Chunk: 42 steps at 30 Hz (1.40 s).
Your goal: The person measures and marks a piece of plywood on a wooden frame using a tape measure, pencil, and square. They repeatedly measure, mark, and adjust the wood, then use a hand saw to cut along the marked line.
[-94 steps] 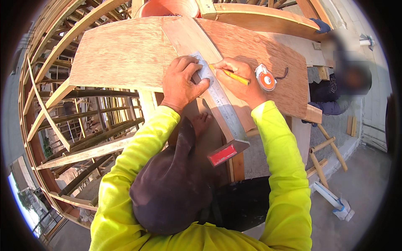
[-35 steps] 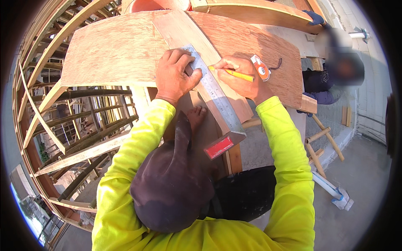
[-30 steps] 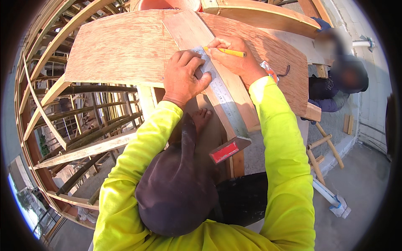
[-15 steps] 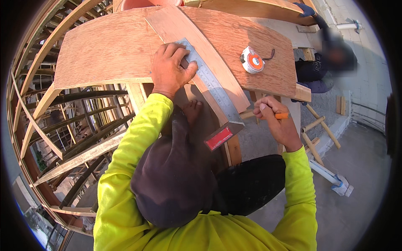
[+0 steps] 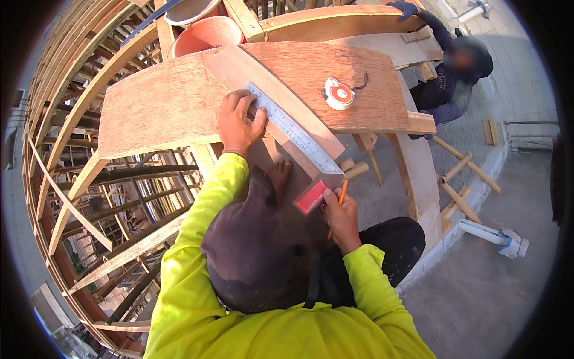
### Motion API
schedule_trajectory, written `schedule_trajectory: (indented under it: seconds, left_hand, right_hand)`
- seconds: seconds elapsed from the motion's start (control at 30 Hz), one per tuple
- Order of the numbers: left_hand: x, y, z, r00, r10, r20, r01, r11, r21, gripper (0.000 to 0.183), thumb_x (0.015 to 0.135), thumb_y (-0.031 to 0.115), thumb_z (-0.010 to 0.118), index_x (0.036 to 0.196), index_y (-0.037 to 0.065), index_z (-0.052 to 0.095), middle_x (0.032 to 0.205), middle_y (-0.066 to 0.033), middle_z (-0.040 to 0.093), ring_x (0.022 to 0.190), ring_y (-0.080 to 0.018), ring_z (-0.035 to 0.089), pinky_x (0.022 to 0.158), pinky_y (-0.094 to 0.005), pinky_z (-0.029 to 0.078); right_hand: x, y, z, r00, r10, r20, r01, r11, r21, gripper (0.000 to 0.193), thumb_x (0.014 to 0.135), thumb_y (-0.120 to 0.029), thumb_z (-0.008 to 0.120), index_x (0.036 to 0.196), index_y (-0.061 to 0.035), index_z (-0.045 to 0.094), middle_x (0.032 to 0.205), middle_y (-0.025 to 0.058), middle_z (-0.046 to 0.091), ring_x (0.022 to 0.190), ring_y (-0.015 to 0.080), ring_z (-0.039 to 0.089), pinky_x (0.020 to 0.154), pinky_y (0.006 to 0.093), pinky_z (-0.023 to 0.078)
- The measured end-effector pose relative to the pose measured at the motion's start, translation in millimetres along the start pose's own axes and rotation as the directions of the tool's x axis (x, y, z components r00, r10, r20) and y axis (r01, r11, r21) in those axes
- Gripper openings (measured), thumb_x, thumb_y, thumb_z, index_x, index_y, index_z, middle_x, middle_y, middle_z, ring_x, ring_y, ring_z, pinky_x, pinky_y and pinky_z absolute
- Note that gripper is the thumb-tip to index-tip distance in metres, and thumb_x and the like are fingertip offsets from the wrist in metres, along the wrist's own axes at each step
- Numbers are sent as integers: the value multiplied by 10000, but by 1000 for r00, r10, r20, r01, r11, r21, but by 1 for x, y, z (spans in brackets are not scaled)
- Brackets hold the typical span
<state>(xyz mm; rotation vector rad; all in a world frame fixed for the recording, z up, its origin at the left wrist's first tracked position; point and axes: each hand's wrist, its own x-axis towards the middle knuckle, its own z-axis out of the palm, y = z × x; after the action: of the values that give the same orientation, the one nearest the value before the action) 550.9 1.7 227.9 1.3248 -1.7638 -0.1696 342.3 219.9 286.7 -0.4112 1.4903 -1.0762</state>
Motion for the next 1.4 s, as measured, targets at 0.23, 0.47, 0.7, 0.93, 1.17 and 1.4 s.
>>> schedule_trajectory:
  seconds: [0.23, 0.47, 0.7, 0.93, 1.17, 1.4]
  left_hand:
    - [-3, -2, 2, 992, -86, -96, 84, 996, -25, 382, 764, 168, 746, 1121, 50, 681, 1193, -148, 637, 1128, -348, 591, 973, -424, 501]
    - [2, -2, -2, 970, -221, -97, 206, 968, -143, 364, 820, 124, 709, 1168, 29, 663, 1171, -166, 629, 1083, -330, 620, 946, -401, 514]
    - [-5, 15, -19, 952, -251, -176, 193, 936, -295, 345, 855, 74, 665, 1194, 13, 651, 1164, -168, 629, 1022, -302, 649, 896, -388, 534]
    - [49, -49, -30, 988, -118, 97, 99, 979, 177, 554, 839, 270, 716, 1323, 28, 596, 1395, -216, 549, 1315, -398, 480, 1100, -514, 396]
    - [66, -82, -15, 927, -265, 265, 152, 911, 383, 758, 860, 525, 666, 1435, 48, 538, 1537, -157, 447, 1410, -375, 409, 1144, -627, 228]
    - [27, -36, -21, 937, -150, 316, 32, 936, 350, 757, 829, 552, 695, 1376, 39, 591, 1469, -126, 506, 1349, -346, 450, 1129, -594, 236]
  right_hand:
    - [-2, -9, 25, 1000, -12, 15, 12, 1000, 25, 235, 1031, -235, 634, 868, -123, 506, 598, -73, 438, 453, 26, 355, 429, 213, 281]
    - [0, -15, 25, 994, -113, 12, 112, 993, 27, 221, 1033, -227, 629, 879, -113, 520, 608, -70, 439, 464, 23, 363, 436, 214, 293]
    - [-2, -34, 28, 853, -516, 84, 522, 842, -136, 192, 1051, -212, 593, 923, -71, 562, 678, -75, 473, 550, -7, 377, 487, 197, 296]
    - [21, -71, 42, 854, -515, 82, 513, 857, 40, 170, 1062, -190, 565, 955, -58, 583, 619, -81, 444, 502, 0, 344, 479, 206, 278]
    - [7, -65, -2, 924, -359, -130, 378, 909, 175, 218, 1064, -227, 562, 877, -117, 542, 578, -65, 433, 449, 25, 327, 466, 230, 297]
    - [3, -57, -10, 963, -225, -146, 258, 926, 277, 193, 1048, -190, 593, 875, -116, 551, 599, -67, 430, 481, 23, 345, 464, 216, 278]
